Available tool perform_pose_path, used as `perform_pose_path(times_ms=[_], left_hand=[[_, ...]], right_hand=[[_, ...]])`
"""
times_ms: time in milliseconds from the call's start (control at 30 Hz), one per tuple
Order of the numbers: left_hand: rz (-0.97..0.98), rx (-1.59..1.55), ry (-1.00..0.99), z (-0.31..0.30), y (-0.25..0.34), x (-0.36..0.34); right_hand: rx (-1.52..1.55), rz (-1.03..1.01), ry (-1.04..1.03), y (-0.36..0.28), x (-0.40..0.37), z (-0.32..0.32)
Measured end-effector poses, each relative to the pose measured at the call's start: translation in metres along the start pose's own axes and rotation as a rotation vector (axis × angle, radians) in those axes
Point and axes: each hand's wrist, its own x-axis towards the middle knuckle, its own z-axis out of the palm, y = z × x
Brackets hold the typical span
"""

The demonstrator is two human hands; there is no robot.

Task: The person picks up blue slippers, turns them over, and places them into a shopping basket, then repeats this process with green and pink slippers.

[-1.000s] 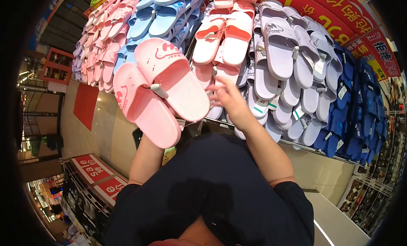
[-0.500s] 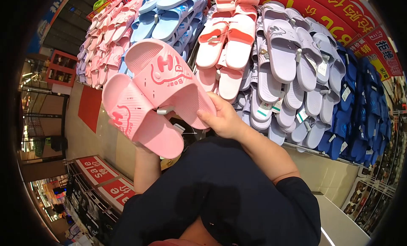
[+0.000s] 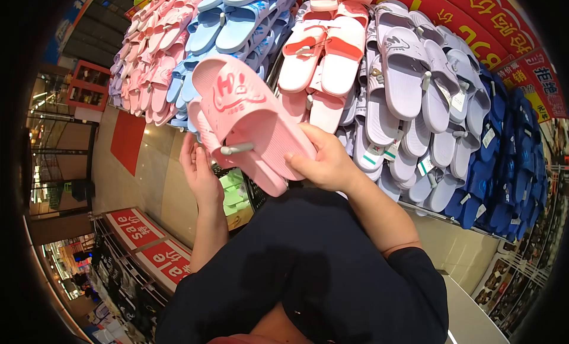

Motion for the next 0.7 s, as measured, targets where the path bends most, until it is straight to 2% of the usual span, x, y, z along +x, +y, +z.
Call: perform_pose_path(times_ms=[100, 133, 233, 367, 400, 500, 533, 633, 667, 700], left_hand=[[0.020, -0.215, -0.248, 0.000, 0.011, -0.001], [0.016, -0.226, -0.275, 0.006, 0.016, -0.001], [-0.097, -0.243, -0.322, 0.007, -0.003, 0.003], [-0.097, -0.343, -0.332, 0.012, 0.002, 0.001], [-0.057, -0.342, -0.327, 0.012, -0.002, 0.003], [-0.072, -0.585, -0.345, 0.017, -0.010, 0.009], [-0.122, -0.597, -0.347, 0.014, 0.001, 0.010], [-0.183, -0.708, -0.322, 0.006, -0.007, 0.016], [-0.251, -0.784, -0.332, 0.001, -0.008, 0.020], [-0.263, -0.804, -0.277, 0.005, 0.006, 0.022]], right_hand=[[-0.251, -0.004, -0.058, -0.008, 0.000, 0.000], [-0.340, -0.006, -0.079, -0.013, 0.000, 0.000], [-0.263, 0.004, -0.090, -0.006, 0.000, -0.001], [-0.092, 0.039, -0.096, -0.002, 0.002, -0.006], [-0.083, 0.112, -0.118, -0.002, 0.003, -0.010], [0.249, 0.048, -0.130, 0.012, 0.006, -0.015], [0.266, -0.024, -0.224, 0.021, 0.009, -0.023], [0.614, -0.071, -0.175, 0.033, 0.021, -0.017], [0.476, -0.036, -0.146, 0.037, 0.025, -0.015], [0.518, -0.033, -0.196, 0.054, 0.029, -0.016]])
